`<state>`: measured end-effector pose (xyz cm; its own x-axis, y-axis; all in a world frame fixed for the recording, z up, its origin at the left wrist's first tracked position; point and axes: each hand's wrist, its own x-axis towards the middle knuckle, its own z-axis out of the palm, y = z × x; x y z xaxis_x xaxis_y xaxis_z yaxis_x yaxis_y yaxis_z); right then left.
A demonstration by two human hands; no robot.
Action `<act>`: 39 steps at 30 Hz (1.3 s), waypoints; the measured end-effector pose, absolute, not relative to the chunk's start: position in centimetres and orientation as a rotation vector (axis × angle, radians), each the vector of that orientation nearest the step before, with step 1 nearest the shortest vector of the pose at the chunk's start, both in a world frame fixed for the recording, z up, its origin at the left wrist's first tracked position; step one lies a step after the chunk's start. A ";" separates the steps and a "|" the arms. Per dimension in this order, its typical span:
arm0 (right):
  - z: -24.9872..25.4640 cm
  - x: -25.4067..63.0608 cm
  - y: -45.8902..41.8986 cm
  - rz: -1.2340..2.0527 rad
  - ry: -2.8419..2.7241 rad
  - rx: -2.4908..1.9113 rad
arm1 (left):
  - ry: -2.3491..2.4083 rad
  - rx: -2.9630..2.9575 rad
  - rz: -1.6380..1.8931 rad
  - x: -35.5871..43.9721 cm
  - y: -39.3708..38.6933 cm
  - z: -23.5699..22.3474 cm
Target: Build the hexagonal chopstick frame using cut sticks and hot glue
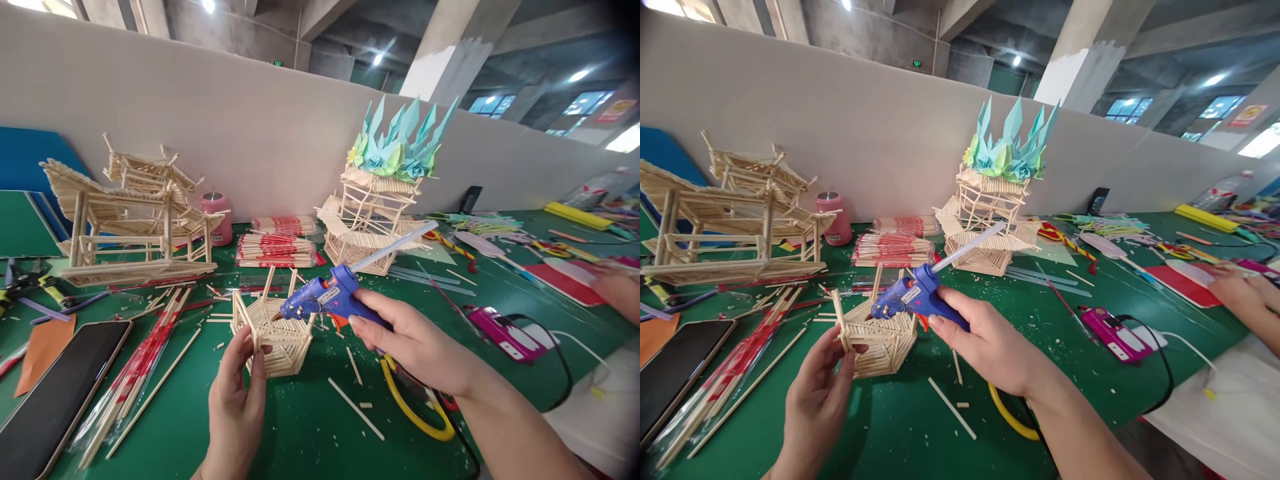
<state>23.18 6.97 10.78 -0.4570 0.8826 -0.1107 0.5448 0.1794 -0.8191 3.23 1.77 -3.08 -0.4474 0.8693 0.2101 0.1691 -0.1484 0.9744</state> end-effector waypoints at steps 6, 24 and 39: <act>9.9 26.0 5.4 1.160 -1.866 -1.422 | 1.592 1.199 1.630 3.0 1.5 -3.4; 9.1 27.4 3.2 1.163 -1.936 -1.491 | 1.642 1.244 1.632 2.9 0.9 -4.0; 9.7 27.7 3.8 1.135 -1.962 -1.536 | 1.668 1.311 1.635 2.7 0.8 -4.0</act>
